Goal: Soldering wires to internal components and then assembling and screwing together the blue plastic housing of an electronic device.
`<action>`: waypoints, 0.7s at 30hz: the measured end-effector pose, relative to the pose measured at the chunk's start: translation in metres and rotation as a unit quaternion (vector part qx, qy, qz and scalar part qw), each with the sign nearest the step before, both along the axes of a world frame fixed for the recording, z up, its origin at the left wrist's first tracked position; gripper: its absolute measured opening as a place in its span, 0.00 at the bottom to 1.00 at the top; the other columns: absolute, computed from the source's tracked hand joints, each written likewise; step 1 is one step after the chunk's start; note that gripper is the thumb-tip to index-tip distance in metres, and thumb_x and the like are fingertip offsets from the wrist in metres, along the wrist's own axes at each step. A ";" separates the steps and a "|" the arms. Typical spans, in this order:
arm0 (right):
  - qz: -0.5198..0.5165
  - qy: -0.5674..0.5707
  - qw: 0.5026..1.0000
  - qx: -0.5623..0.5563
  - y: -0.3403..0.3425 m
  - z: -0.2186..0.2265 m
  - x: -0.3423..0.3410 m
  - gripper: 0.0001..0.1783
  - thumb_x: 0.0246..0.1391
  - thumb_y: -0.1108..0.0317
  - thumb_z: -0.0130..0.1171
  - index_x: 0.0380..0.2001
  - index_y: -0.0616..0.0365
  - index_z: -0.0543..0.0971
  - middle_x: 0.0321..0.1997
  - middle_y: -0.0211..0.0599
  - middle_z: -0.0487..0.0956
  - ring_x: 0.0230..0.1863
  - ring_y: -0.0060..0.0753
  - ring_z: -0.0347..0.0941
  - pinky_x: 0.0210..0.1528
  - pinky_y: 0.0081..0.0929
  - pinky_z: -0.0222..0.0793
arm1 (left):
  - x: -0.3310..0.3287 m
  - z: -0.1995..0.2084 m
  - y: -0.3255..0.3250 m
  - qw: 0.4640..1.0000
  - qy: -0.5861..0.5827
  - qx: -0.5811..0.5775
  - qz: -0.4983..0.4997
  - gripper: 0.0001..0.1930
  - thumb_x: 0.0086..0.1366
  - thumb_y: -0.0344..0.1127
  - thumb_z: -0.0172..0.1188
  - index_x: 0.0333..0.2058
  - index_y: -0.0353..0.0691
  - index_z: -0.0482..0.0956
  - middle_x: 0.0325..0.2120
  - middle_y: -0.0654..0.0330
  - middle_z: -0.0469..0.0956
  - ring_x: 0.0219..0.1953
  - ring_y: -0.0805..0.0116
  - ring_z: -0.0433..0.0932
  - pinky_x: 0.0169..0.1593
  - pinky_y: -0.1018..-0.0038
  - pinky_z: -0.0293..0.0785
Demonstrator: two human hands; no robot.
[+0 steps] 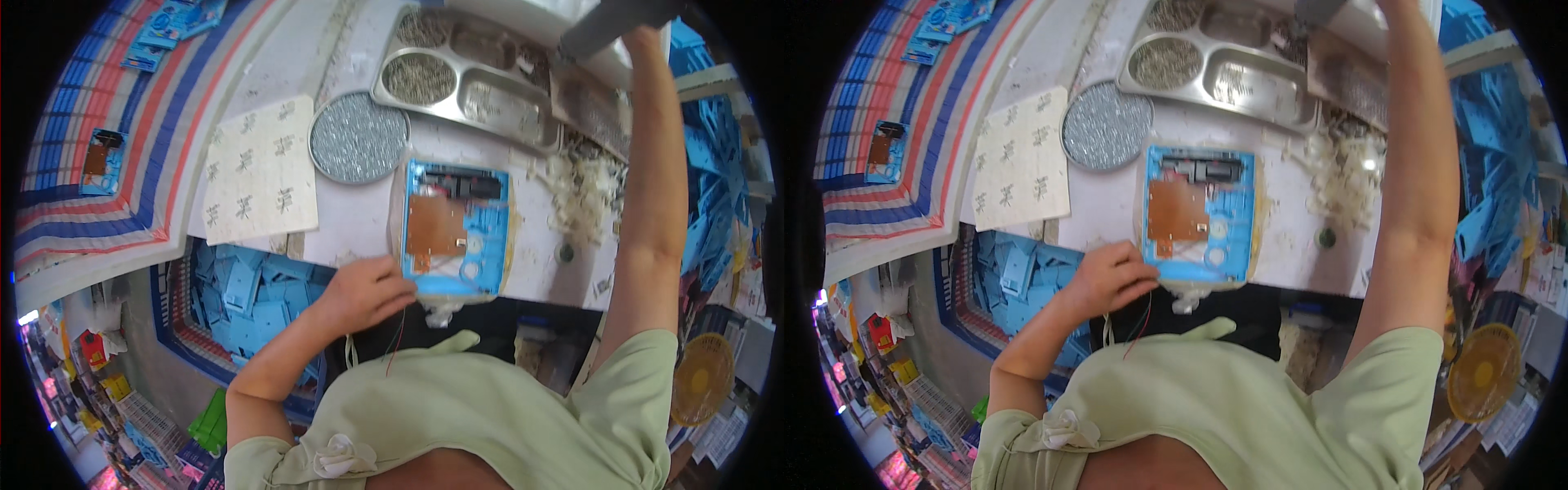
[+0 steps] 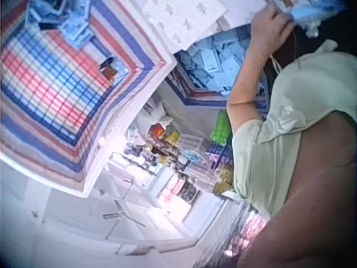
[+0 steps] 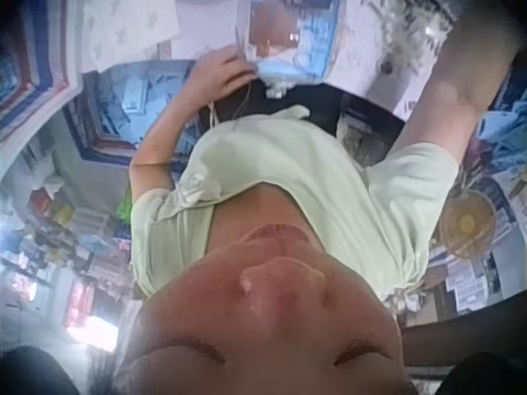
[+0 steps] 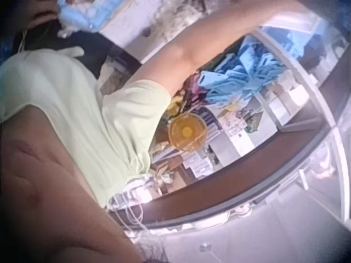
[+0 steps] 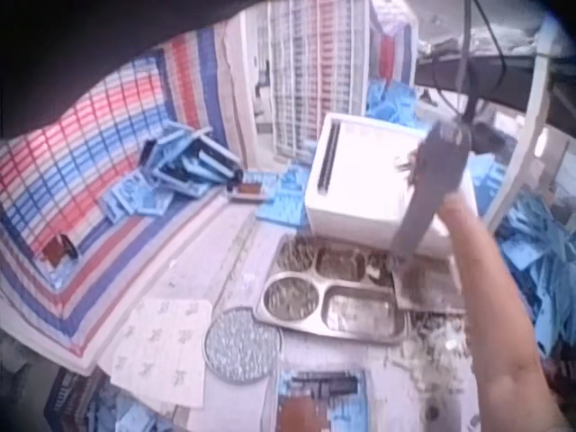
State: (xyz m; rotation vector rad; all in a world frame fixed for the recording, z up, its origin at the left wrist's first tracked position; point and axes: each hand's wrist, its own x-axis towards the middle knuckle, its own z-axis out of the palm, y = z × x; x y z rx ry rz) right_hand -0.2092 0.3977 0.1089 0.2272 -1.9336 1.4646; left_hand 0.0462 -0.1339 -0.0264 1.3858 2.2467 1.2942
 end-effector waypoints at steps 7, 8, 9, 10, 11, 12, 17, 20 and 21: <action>0.123 -0.209 0.941 0.237 -0.157 -0.043 0.269 0.08 0.56 0.72 0.65 0.40 0.56 0.84 0.38 0.33 0.83 0.46 0.32 0.77 0.52 0.31 0.71 | 0.005 -0.002 -0.004 1.000 -0.007 0.002 0.003 0.14 0.51 0.29 0.77 0.37 0.44 0.85 0.28 0.61 0.76 0.29 0.61 0.78 0.30 0.68 0.74; 0.187 -0.202 0.923 0.268 -0.188 -0.050 0.284 0.10 0.50 0.74 0.67 0.38 0.54 0.84 0.37 0.32 0.82 0.46 0.40 0.75 0.52 0.37 0.70 | 0.004 0.000 -0.004 1.000 -0.009 -0.001 -0.001 0.14 0.51 0.29 0.77 0.37 0.44 0.86 0.28 0.61 0.76 0.29 0.61 0.78 0.30 0.68 0.74; 0.232 -0.205 0.899 0.309 -0.205 -0.061 0.291 0.10 0.48 0.75 0.68 0.36 0.54 0.83 0.36 0.32 0.81 0.45 0.42 0.74 0.51 0.38 0.69 | 0.004 0.004 -0.003 1.000 -0.010 -0.005 -0.005 0.14 0.51 0.29 0.77 0.37 0.44 0.86 0.28 0.61 0.75 0.29 0.62 0.78 0.30 0.68 0.74; 0.278 -0.204 0.872 0.348 -0.215 -0.071 0.294 0.10 0.46 0.75 0.69 0.35 0.55 0.82 0.36 0.32 0.79 0.45 0.45 0.72 0.51 0.40 0.68 | 0.002 0.004 -0.003 1.000 -0.009 -0.009 -0.006 0.14 0.51 0.29 0.77 0.37 0.44 0.86 0.28 0.61 0.75 0.28 0.62 0.78 0.30 0.68 0.74; 0.284 -0.191 0.868 0.360 -0.219 -0.075 0.292 0.11 0.45 0.74 0.69 0.35 0.55 0.82 0.36 0.32 0.79 0.45 0.45 0.71 0.50 0.40 0.68 | 0.001 0.003 -0.004 1.000 -0.011 -0.010 -0.004 0.14 0.50 0.29 0.77 0.37 0.44 0.86 0.27 0.61 0.75 0.28 0.62 0.78 0.30 0.68 0.73; 0.290 -0.179 0.863 0.372 -0.221 -0.080 0.288 0.12 0.45 0.74 0.69 0.35 0.54 0.82 0.36 0.31 0.79 0.45 0.46 0.71 0.50 0.40 0.68 | 0.001 0.003 -0.004 1.000 -0.013 -0.010 -0.003 0.14 0.50 0.29 0.77 0.37 0.44 0.86 0.27 0.61 0.75 0.28 0.62 0.77 0.30 0.68 0.73; 0.280 -0.138 0.868 0.386 -0.228 -0.093 0.290 0.14 0.42 0.73 0.70 0.36 0.53 0.82 0.37 0.30 0.80 0.46 0.45 0.71 0.50 0.39 0.68 | 0.004 0.002 -0.002 1.000 -0.007 -0.010 0.007 0.15 0.50 0.29 0.78 0.37 0.44 0.86 0.27 0.61 0.75 0.28 0.63 0.77 0.30 0.69 0.73; 0.246 -0.132 0.879 0.387 -0.231 -0.090 0.296 0.15 0.41 0.72 0.72 0.36 0.54 0.82 0.39 0.30 0.81 0.47 0.44 0.72 0.50 0.40 0.68 | 0.006 0.001 -0.004 1.000 -0.006 -0.008 0.014 0.15 0.49 0.29 0.78 0.37 0.43 0.86 0.27 0.61 0.75 0.28 0.63 0.77 0.30 0.69 0.73; 0.228 -0.132 0.888 0.378 -0.232 -0.087 0.299 0.16 0.41 0.72 0.72 0.36 0.54 0.82 0.40 0.30 0.81 0.47 0.44 0.72 0.50 0.40 0.69 | 0.007 0.000 -0.004 1.000 -0.007 -0.005 0.015 0.15 0.49 0.29 0.78 0.37 0.43 0.86 0.27 0.61 0.75 0.28 0.63 0.77 0.30 0.69 0.73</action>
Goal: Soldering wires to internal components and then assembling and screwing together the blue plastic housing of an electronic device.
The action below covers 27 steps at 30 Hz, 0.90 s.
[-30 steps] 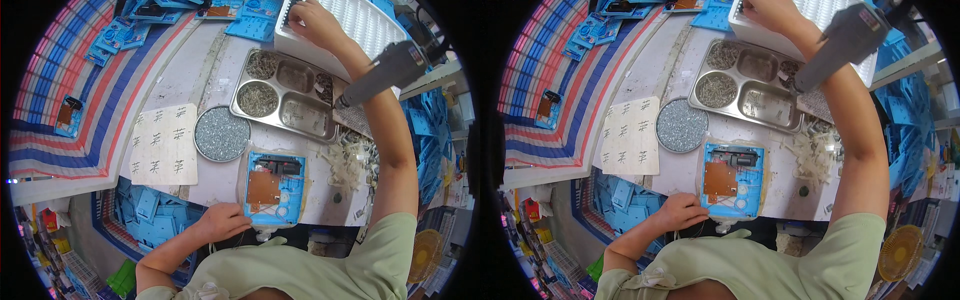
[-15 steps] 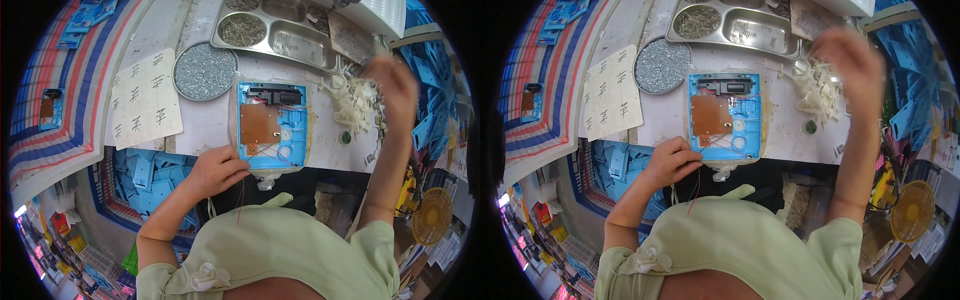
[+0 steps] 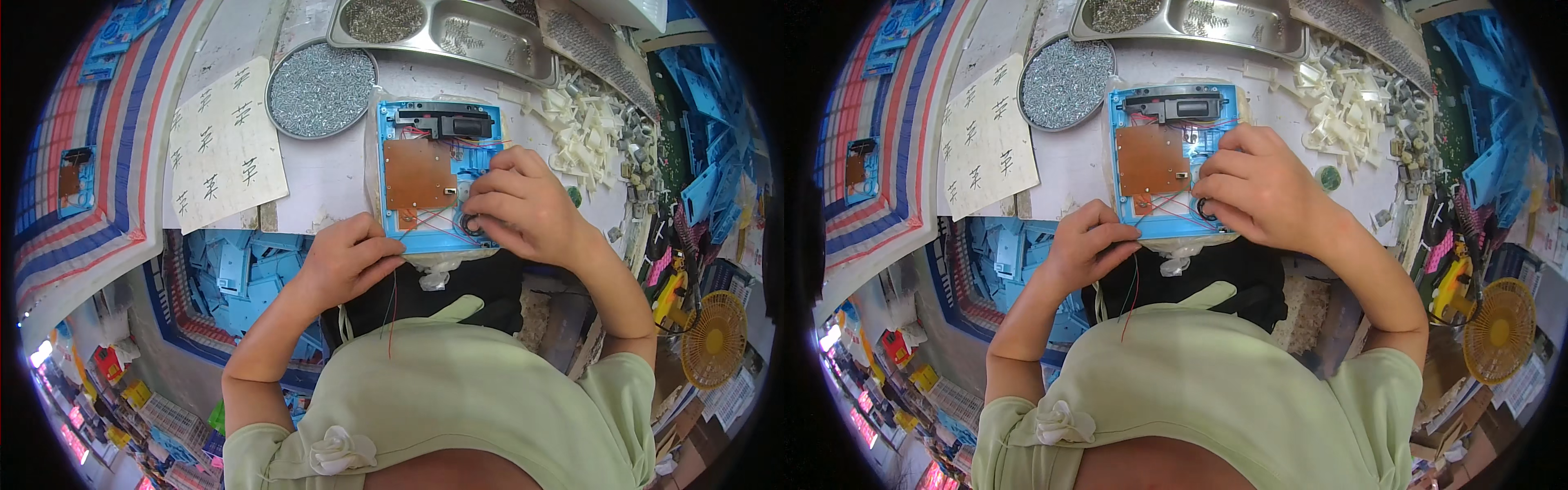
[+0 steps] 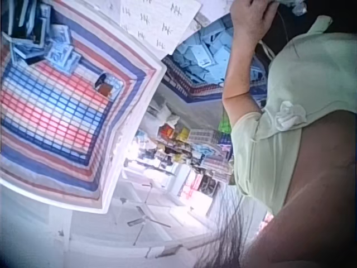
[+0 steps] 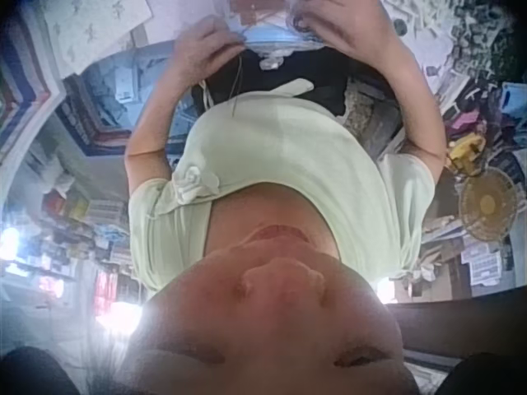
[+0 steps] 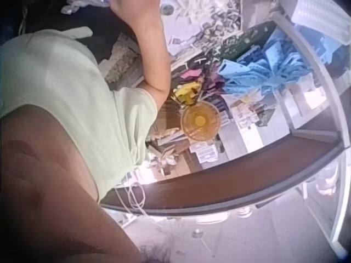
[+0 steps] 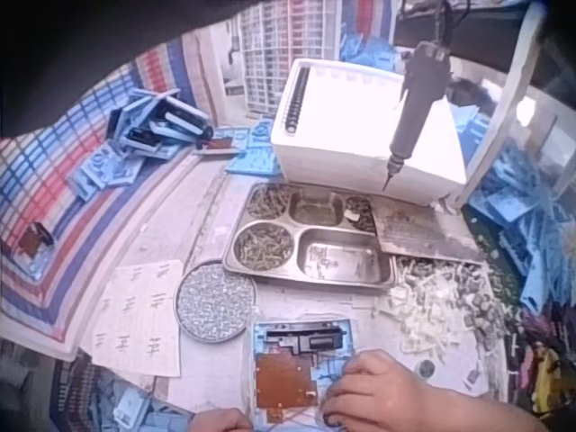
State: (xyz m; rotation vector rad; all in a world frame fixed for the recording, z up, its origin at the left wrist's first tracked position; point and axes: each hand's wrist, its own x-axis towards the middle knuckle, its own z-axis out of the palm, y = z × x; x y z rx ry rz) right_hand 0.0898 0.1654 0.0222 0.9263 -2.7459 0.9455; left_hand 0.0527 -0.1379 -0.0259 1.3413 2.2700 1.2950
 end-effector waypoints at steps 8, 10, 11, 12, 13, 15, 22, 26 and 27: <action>0.011 0.057 0.997 -0.048 0.007 -0.023 0.010 0.15 0.40 0.70 0.74 0.35 0.54 0.83 0.40 0.28 0.82 0.46 0.42 0.75 0.53 0.45 0.70 | 0.000 -0.001 0.000 1.000 -0.001 -0.003 -0.002 0.16 0.49 0.28 0.78 0.38 0.44 0.86 0.27 0.61 0.75 0.28 0.64 0.77 0.30 0.70 0.73; 0.015 0.073 0.994 -0.075 0.008 -0.031 0.011 0.14 0.41 0.70 0.73 0.34 0.55 0.82 0.41 0.28 0.83 0.46 0.41 0.75 0.53 0.46 0.70 | 0.001 -0.001 0.000 1.000 0.000 -0.004 -0.001 0.16 0.49 0.28 0.78 0.38 0.44 0.85 0.27 0.61 0.75 0.28 0.64 0.77 0.30 0.70 0.73; 0.026 0.081 0.994 -0.066 0.007 -0.032 0.011 0.14 0.41 0.70 0.73 0.34 0.55 0.82 0.41 0.28 0.83 0.46 0.41 0.75 0.54 0.46 0.70 | 0.000 -0.001 0.000 1.000 0.001 -0.002 0.000 0.16 0.49 0.28 0.78 0.38 0.44 0.85 0.27 0.61 0.75 0.28 0.64 0.77 0.30 0.70 0.73; 0.036 0.088 0.994 -0.058 0.004 -0.033 0.012 0.14 0.41 0.70 0.73 0.34 0.55 0.82 0.42 0.27 0.83 0.46 0.41 0.75 0.54 0.46 0.70 | 0.000 -0.002 0.000 1.000 0.001 -0.002 0.000 0.16 0.49 0.28 0.78 0.38 0.44 0.85 0.27 0.61 0.75 0.28 0.64 0.77 0.30 0.70 0.73; 0.045 0.095 0.993 -0.050 0.003 -0.034 0.012 0.14 0.41 0.70 0.73 0.34 0.55 0.82 0.42 0.27 0.83 0.47 0.41 0.75 0.54 0.46 0.70 | 0.000 -0.002 -0.001 1.000 0.001 -0.001 0.000 0.16 0.49 0.28 0.78 0.38 0.44 0.85 0.27 0.61 0.75 0.28 0.63 0.77 0.30 0.70 0.73; 0.054 0.079 0.994 -0.051 0.006 -0.032 0.009 0.14 0.42 0.70 0.73 0.35 0.55 0.82 0.42 0.27 0.83 0.47 0.41 0.75 0.54 0.47 0.71 | -0.001 -0.001 0.001 1.000 0.000 -0.008 0.000 0.16 0.49 0.28 0.78 0.38 0.43 0.85 0.27 0.61 0.75 0.28 0.63 0.77 0.30 0.69 0.73; -0.071 0.045 0.996 -0.025 0.038 -0.005 0.012 0.13 0.41 0.72 0.70 0.34 0.54 0.82 0.43 0.31 0.81 0.48 0.44 0.73 0.50 0.43 0.71 | 0.000 0.012 -0.002 0.998 0.007 -0.068 -0.003 0.16 0.50 0.29 0.77 0.39 0.42 0.85 0.27 0.60 0.75 0.29 0.60 0.77 0.31 0.67 0.73; -0.237 0.020 0.960 0.146 0.084 0.014 0.021 0.12 0.39 0.73 0.69 0.32 0.53 0.82 0.37 0.34 0.78 0.43 0.45 0.71 0.46 0.40 0.68 | -0.023 0.049 0.008 0.991 -0.073 -0.098 -0.058 0.14 0.52 0.30 0.75 0.39 0.41 0.85 0.27 0.60 0.76 0.29 0.61 0.78 0.32 0.69 0.74; -0.247 0.008 0.955 0.164 0.089 0.015 0.023 0.12 0.39 0.73 0.69 0.32 0.53 0.82 0.36 0.34 0.78 0.42 0.44 0.71 0.46 0.41 0.68 | -0.037 0.055 0.011 0.991 -0.067 -0.093 -0.073 0.13 0.53 0.30 0.74 0.39 0.41 0.85 0.26 0.60 0.76 0.29 0.61 0.78 0.33 0.70 0.74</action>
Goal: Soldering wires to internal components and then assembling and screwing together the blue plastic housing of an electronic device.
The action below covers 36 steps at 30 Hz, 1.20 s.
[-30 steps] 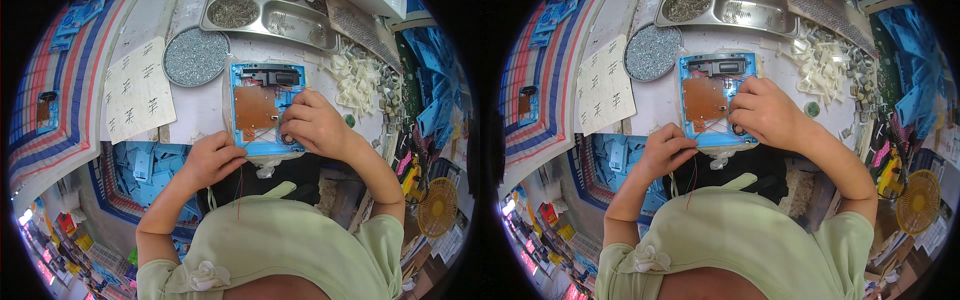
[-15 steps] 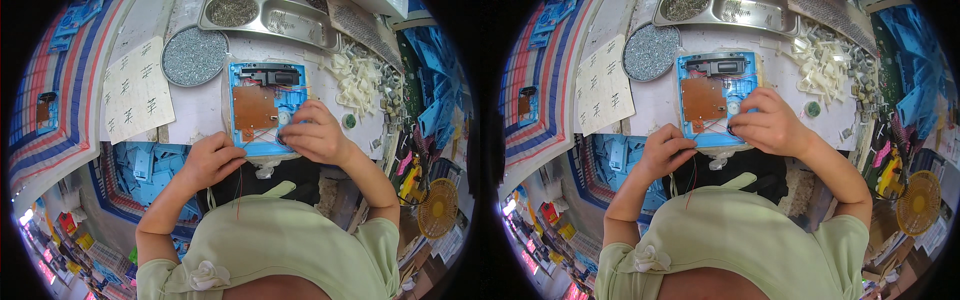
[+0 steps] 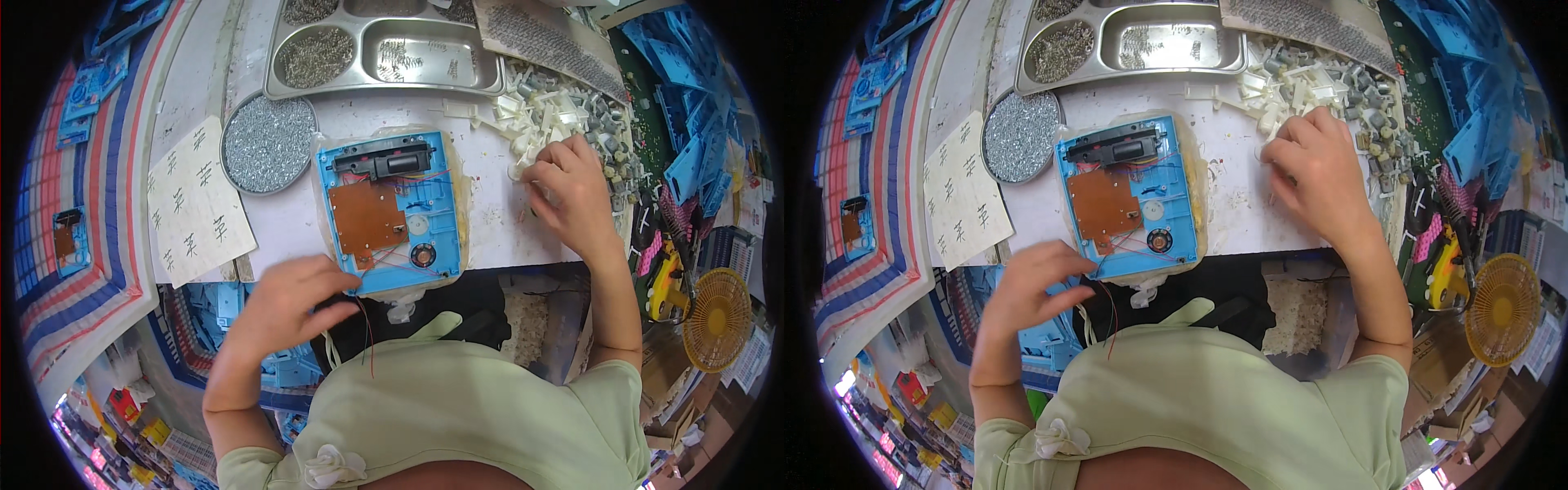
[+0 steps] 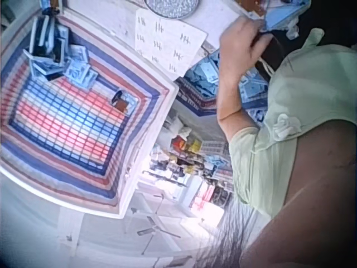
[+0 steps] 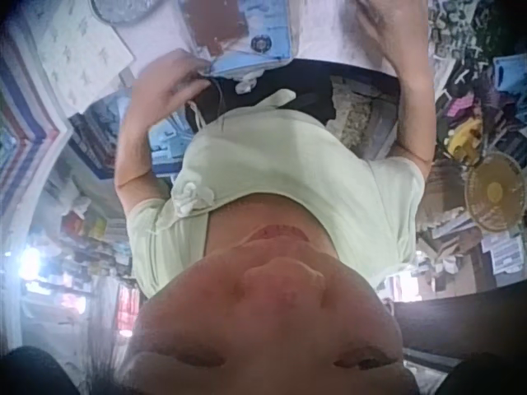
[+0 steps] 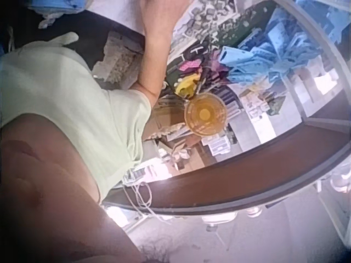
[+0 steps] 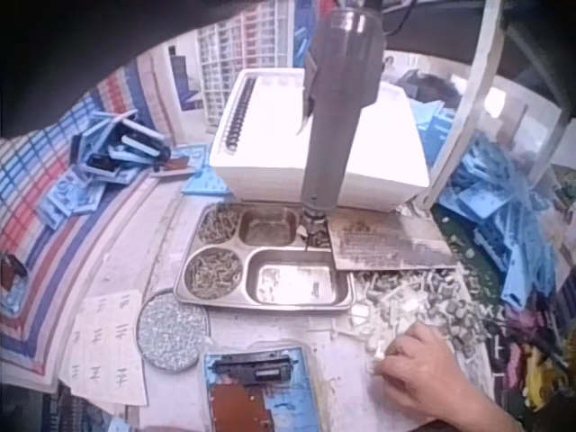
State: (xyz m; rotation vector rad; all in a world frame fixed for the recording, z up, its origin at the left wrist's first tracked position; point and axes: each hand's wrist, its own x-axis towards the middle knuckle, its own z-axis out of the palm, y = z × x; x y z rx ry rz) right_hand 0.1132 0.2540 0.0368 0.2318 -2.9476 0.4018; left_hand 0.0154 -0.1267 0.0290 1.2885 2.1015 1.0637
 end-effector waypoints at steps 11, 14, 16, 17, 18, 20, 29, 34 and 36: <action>-0.160 -0.102 0.979 -0.078 0.005 -0.002 -0.007 0.06 0.51 0.70 0.64 0.34 0.57 0.83 0.25 0.35 0.79 0.30 0.40 0.75 0.40 0.35 0.68 | -0.163 -0.023 0.169 0.957 0.287 0.019 0.025 0.08 0.64 0.36 0.64 0.36 0.39 0.84 0.32 0.54 0.81 0.36 0.50 0.80 0.40 0.60 0.75; -0.245 -0.163 0.924 -0.244 0.013 0.013 0.002 0.05 0.56 0.72 0.60 0.35 0.60 0.80 0.24 0.32 0.80 0.26 0.29 0.78 0.35 0.27 0.68 | -0.177 -0.036 0.210 0.941 0.337 0.026 -0.032 0.06 0.63 0.34 0.64 0.37 0.41 0.86 0.37 0.55 0.81 0.41 0.51 0.82 0.45 0.58 0.78; -0.242 -0.110 0.893 -0.363 0.026 0.010 0.020 0.05 0.56 0.74 0.58 0.36 0.62 0.79 0.28 0.30 0.81 0.28 0.22 0.80 0.33 0.22 0.69 | -0.180 -0.037 0.232 0.933 0.356 -0.007 -0.057 0.06 0.63 0.34 0.63 0.36 0.41 0.86 0.39 0.56 0.80 0.42 0.51 0.82 0.47 0.57 0.79; -0.251 -0.093 0.876 -0.400 0.029 0.010 0.026 0.05 0.57 0.77 0.57 0.38 0.63 0.77 0.32 0.29 0.80 0.34 0.19 0.80 0.37 0.20 0.71 | -0.187 -0.038 0.239 0.924 0.376 -0.031 -0.054 0.08 0.62 0.33 0.63 0.39 0.42 0.86 0.41 0.57 0.80 0.43 0.52 0.82 0.48 0.57 0.80; -0.247 -0.084 0.874 -0.411 0.032 0.010 0.032 0.05 0.57 0.77 0.57 0.38 0.63 0.77 0.34 0.30 0.79 0.36 0.20 0.80 0.39 0.20 0.71 | -0.190 -0.039 0.244 0.916 0.392 -0.064 -0.051 0.08 0.61 0.33 0.63 0.40 0.43 0.85 0.41 0.57 0.80 0.43 0.52 0.82 0.47 0.58 0.80; -0.237 -0.067 0.868 -0.432 0.036 0.008 0.041 0.06 0.56 0.78 0.58 0.37 0.64 0.77 0.37 0.31 0.78 0.39 0.22 0.79 0.43 0.20 0.71 | -0.192 -0.043 0.248 0.896 0.423 -0.130 -0.044 0.10 0.61 0.33 0.63 0.42 0.44 0.85 0.41 0.56 0.80 0.43 0.52 0.83 0.46 0.58 0.80; -0.175 0.061 0.873 -0.451 -0.017 0.015 0.041 0.15 0.47 0.78 0.71 0.39 0.64 0.79 0.40 0.34 0.80 0.43 0.26 0.77 0.50 0.25 0.71 | -0.132 0.025 0.185 0.957 0.270 0.092 0.055 0.09 0.62 0.34 0.65 0.39 0.38 0.82 0.34 0.57 0.83 0.36 0.60 0.84 0.41 0.67 0.80; 0.061 0.094 0.920 -0.376 -0.052 0.017 0.028 0.20 0.44 0.76 0.74 0.43 0.61 0.83 0.36 0.43 0.85 0.30 0.41 0.80 0.33 0.31 0.74 | -0.014 0.031 0.095 0.972 -0.226 0.061 0.001 0.11 0.74 0.32 0.57 0.47 0.31 0.82 0.38 0.61 0.80 0.37 0.75 0.79 0.40 0.77 0.75; 0.114 0.069 0.917 -0.376 -0.064 0.017 0.022 0.20 0.44 0.76 0.74 0.43 0.60 0.84 0.35 0.42 0.85 0.29 0.42 0.80 0.31 0.31 0.74 | 0.011 0.024 0.075 0.905 -0.417 0.064 0.055 0.11 0.75 0.30 0.55 0.48 0.31 0.81 0.40 0.60 0.79 0.37 0.74 0.77 0.40 0.76 0.74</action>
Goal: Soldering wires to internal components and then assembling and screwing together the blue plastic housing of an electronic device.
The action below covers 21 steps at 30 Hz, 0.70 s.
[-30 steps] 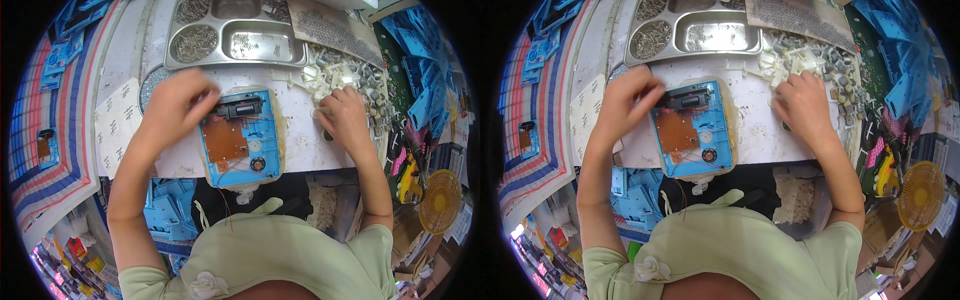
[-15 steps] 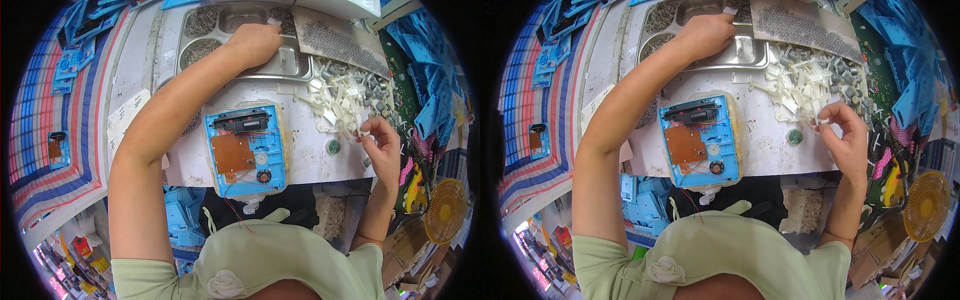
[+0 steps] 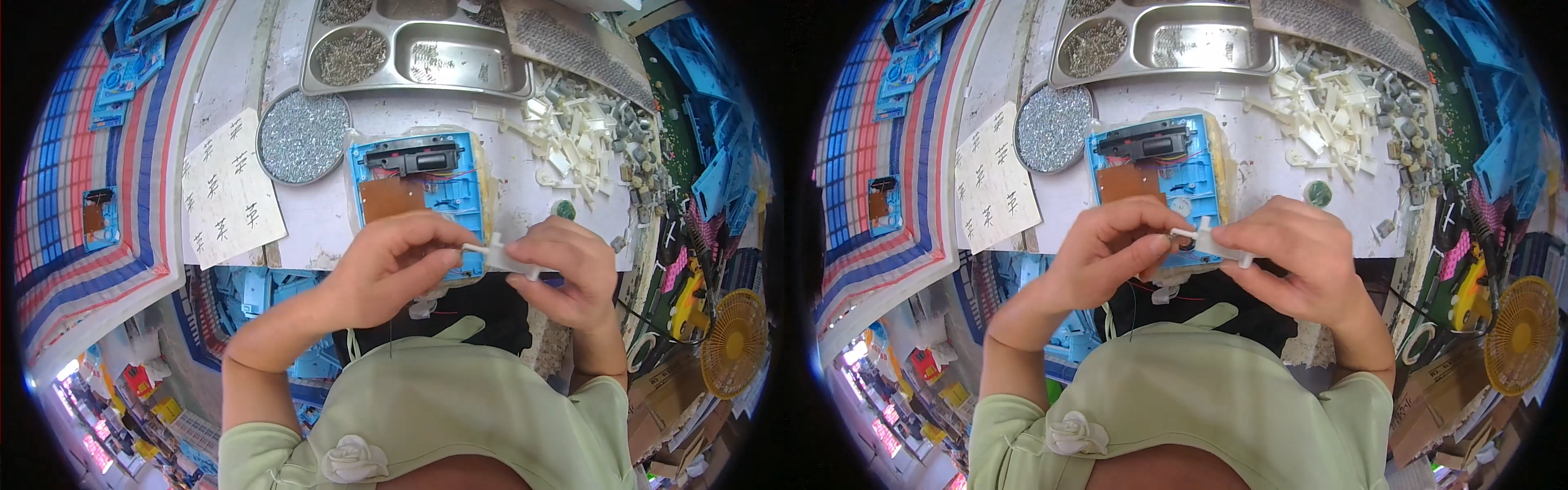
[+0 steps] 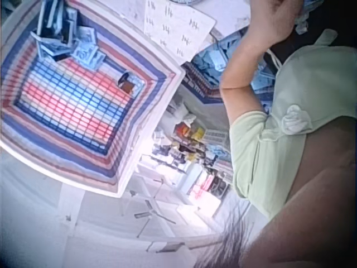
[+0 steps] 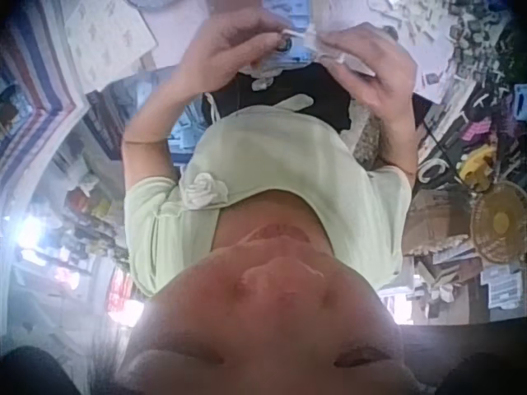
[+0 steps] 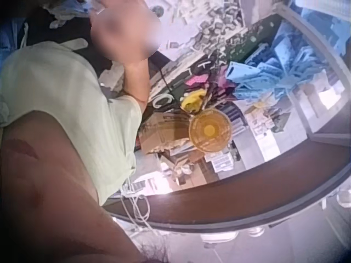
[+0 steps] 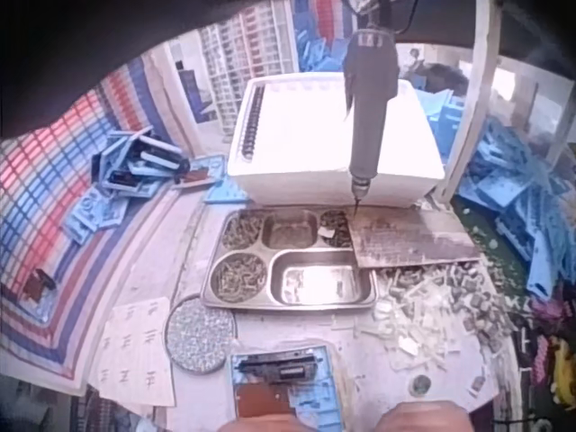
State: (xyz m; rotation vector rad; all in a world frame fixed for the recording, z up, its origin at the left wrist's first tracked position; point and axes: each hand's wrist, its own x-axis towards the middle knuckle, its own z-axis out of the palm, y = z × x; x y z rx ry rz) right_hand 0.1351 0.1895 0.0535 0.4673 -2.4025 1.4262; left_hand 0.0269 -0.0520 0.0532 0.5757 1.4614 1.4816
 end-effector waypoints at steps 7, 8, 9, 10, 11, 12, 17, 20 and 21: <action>0.077 0.031 0.991 0.106 -0.010 -0.004 -0.004 0.21 0.41 0.76 0.73 0.43 0.61 0.85 0.32 0.38 0.83 0.30 0.40 0.79 0.30 0.33 0.74 | 0.022 -0.025 -0.019 0.999 0.048 0.000 -0.003 0.12 0.76 0.30 0.53 0.50 0.32 0.81 0.39 0.61 0.78 0.36 0.77 0.73 0.37 0.77 0.70; 0.088 0.026 0.990 0.105 -0.011 -0.005 -0.002 0.21 0.41 0.76 0.73 0.43 0.60 0.85 0.33 0.38 0.83 0.30 0.40 0.79 0.31 0.33 0.74 | 0.023 -0.026 -0.018 0.998 0.054 0.000 -0.018 0.11 0.76 0.32 0.53 0.48 0.33 0.81 0.35 0.61 0.77 0.33 0.76 0.73 0.37 0.77 0.70; 0.099 0.022 0.989 0.104 -0.012 -0.007 -0.001 0.20 0.41 0.76 0.73 0.43 0.60 0.85 0.33 0.39 0.83 0.31 0.41 0.79 0.31 0.33 0.74 | 0.023 -0.028 -0.017 0.998 0.062 0.000 -0.032 0.11 0.76 0.33 0.53 0.47 0.34 0.81 0.30 0.62 0.76 0.31 0.76 0.73 0.36 0.76 0.70; 0.109 0.018 0.989 0.103 -0.013 -0.008 0.001 0.20 0.41 0.76 0.73 0.43 0.60 0.85 0.34 0.39 0.84 0.31 0.41 0.79 0.32 0.34 0.74 | 0.021 -0.028 -0.014 0.997 0.069 0.000 -0.047 0.10 0.76 0.34 0.52 0.45 0.36 0.81 0.26 0.62 0.75 0.29 0.75 0.72 0.35 0.75 0.71; 0.112 -0.013 0.991 0.077 -0.010 -0.010 0.003 0.20 0.42 0.76 0.73 0.43 0.60 0.85 0.35 0.40 0.84 0.32 0.41 0.79 0.32 0.33 0.74 | 0.015 -0.024 -0.013 0.997 0.011 -0.024 -0.073 0.11 0.76 0.34 0.53 0.46 0.35 0.81 0.27 0.63 0.77 0.29 0.73 0.74 0.35 0.74 0.72; 0.113 -0.044 0.991 0.052 -0.004 -0.013 0.005 0.20 0.43 0.76 0.73 0.43 0.61 0.85 0.36 0.41 0.84 0.33 0.41 0.80 0.33 0.33 0.75 | 0.003 -0.013 -0.007 0.993 -0.048 -0.046 -0.102 0.11 0.75 0.34 0.54 0.47 0.34 0.82 0.27 0.63 0.79 0.29 0.71 0.76 0.36 0.73 0.73; 0.027 -0.205 0.929 -0.308 0.021 -0.040 0.033 0.18 0.51 0.80 0.70 0.46 0.71 0.82 0.41 0.47 0.85 0.39 0.33 0.82 0.42 0.30 0.78 | -0.010 -0.037 0.031 0.842 0.537 -0.051 -0.026 0.08 0.64 0.33 0.64 0.40 0.37 0.83 0.27 0.53 0.83 0.26 0.52 0.82 0.31 0.62 0.77; -0.042 -0.259 0.876 -0.405 0.027 -0.044 0.049 0.20 0.52 0.81 0.69 0.49 0.73 0.81 0.45 0.47 0.84 0.41 0.33 0.82 0.47 0.31 0.79 | -0.003 -0.034 0.046 0.769 0.609 -0.157 -0.109 0.06 0.62 0.33 0.65 0.35 0.38 0.81 0.24 0.53 0.81 0.27 0.56 0.83 0.30 0.61 0.77; -0.043 -0.253 0.885 -0.389 0.029 -0.044 0.052 0.21 0.53 0.81 0.68 0.51 0.73 0.79 0.48 0.47 0.83 0.43 0.34 0.82 0.50 0.32 0.79 | -0.003 -0.034 0.047 0.767 0.613 -0.154 -0.109 0.06 0.61 0.33 0.65 0.34 0.38 0.81 0.24 0.54 0.81 0.27 0.56 0.83 0.30 0.61 0.77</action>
